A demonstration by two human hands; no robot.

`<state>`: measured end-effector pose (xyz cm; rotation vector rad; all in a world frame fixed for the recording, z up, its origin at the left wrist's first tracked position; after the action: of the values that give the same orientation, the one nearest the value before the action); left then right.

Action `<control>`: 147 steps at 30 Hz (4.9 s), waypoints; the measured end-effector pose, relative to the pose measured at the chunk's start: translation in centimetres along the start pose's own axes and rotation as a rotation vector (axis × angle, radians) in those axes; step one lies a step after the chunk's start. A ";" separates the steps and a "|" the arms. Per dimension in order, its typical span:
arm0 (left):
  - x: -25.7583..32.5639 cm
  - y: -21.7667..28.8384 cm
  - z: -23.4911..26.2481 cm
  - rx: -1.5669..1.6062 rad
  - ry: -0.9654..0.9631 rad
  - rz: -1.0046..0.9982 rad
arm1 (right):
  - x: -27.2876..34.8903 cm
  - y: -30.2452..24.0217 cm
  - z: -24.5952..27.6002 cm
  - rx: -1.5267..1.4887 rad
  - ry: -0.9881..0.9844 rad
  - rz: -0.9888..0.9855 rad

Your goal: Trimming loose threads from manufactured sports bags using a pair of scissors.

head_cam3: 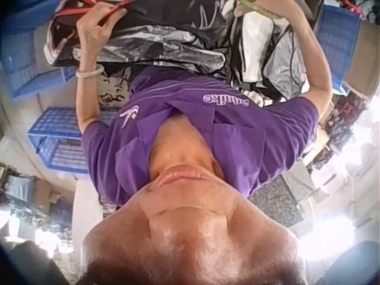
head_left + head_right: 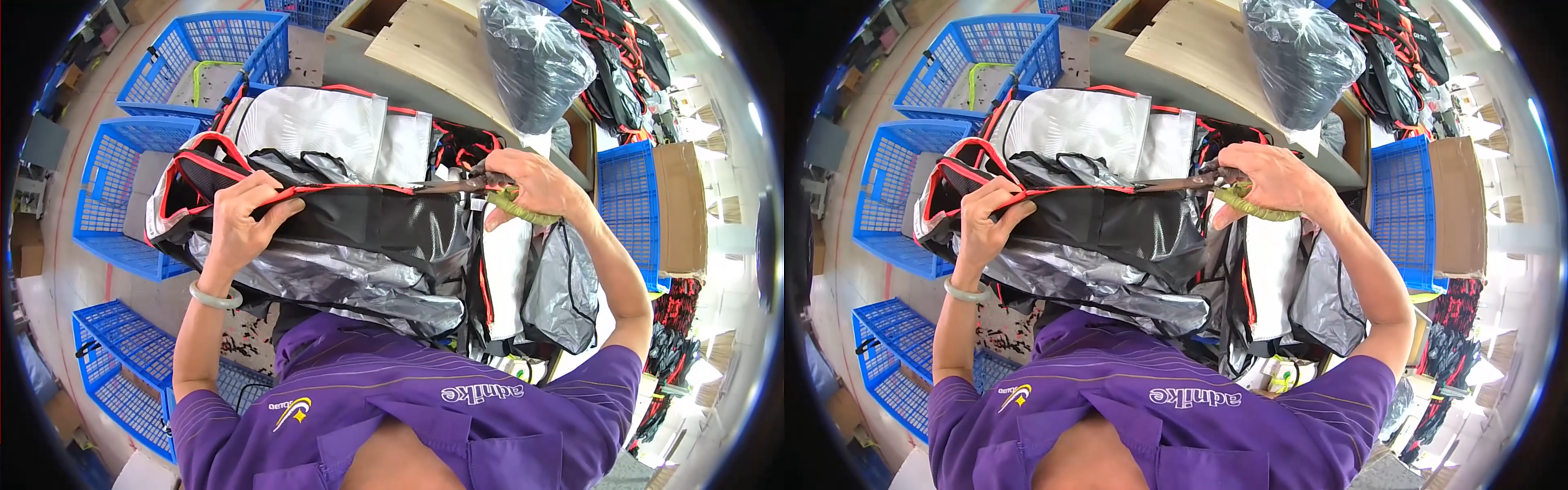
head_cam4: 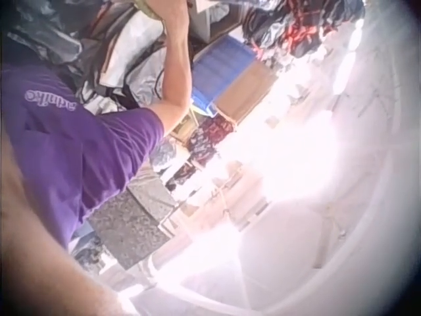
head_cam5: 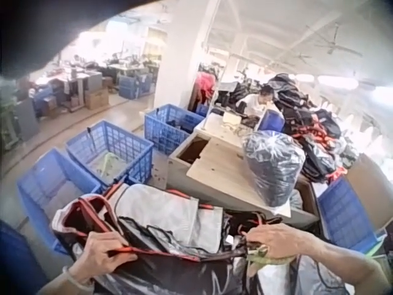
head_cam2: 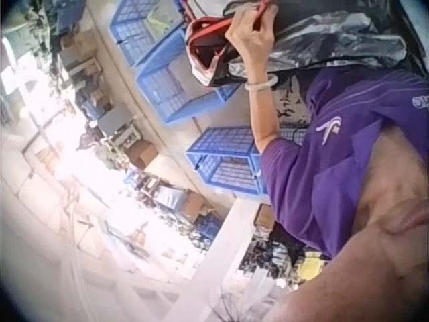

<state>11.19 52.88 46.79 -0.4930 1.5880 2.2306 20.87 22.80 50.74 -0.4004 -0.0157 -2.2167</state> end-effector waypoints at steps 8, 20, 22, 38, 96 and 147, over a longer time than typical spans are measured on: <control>-0.2 -0.3 -0.4 0.026 0.008 0.034 | 0.6 -0.6 0.0 0.037 0.075 0.015; -0.3 0.4 -0.7 -0.028 0.047 -0.015 | -1.8 -2.3 0.2 0.005 0.121 -0.039; -0.5 0.9 -1.1 -0.031 0.054 -0.043 | -3.0 -3.1 -0.1 0.105 0.032 -0.044; 0.3 1.6 -1.9 -0.109 0.008 -0.046 | -5.8 -7.3 0.6 0.045 0.086 0.117; 5.9 -3.4 5.8 -0.595 -0.101 -0.034 | -1.8 -3.7 -8.4 -0.547 0.319 -0.299; 3.0 -0.1 -0.3 -0.197 0.072 0.484 | -7.5 -6.3 -4.7 -0.225 0.448 0.188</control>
<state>8.63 52.83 45.18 -0.2579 1.6692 2.7741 19.05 31.73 44.89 -0.0164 0.4948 -2.0810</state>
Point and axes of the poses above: each hand's wrist, its own x-axis away from the middle knuckle, its own z-axis out of the back of the hand, y = z × x, the point moved 7 cm from there along -x, towards the middle knuckle, and after that the axes turned 13 degrees about x, right-handed, at the moved point
